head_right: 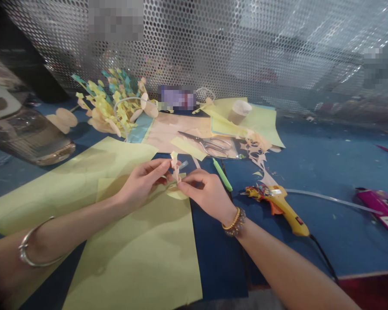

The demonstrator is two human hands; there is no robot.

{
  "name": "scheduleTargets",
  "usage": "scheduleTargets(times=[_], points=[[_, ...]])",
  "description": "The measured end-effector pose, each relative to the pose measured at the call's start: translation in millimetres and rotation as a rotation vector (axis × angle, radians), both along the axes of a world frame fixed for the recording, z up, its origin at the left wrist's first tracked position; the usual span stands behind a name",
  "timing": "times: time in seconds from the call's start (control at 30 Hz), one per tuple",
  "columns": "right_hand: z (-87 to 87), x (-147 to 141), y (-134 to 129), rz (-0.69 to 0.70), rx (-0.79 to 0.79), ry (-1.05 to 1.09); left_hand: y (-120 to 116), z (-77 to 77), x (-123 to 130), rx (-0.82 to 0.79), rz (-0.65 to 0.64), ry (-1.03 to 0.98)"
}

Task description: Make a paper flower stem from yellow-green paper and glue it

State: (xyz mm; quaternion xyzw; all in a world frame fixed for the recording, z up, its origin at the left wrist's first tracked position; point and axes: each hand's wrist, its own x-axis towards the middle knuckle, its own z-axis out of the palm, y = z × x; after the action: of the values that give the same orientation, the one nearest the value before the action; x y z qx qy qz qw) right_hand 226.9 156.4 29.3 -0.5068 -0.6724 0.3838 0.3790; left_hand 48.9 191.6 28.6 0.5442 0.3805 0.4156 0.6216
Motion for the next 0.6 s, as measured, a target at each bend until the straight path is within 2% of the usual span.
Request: scheduleTargets(times=[0.2,0.6], points=[[-0.6,-0.5,-0.6,-0.006,-0.008,0.038,-0.7,-1.4,-1.3,0.020,-0.051,0.037],[-1.8,-3.9,-5.3,-0.035,-0.060,0.056,-5.0,4.6,-4.7,0.099,-0.069,0.124]])
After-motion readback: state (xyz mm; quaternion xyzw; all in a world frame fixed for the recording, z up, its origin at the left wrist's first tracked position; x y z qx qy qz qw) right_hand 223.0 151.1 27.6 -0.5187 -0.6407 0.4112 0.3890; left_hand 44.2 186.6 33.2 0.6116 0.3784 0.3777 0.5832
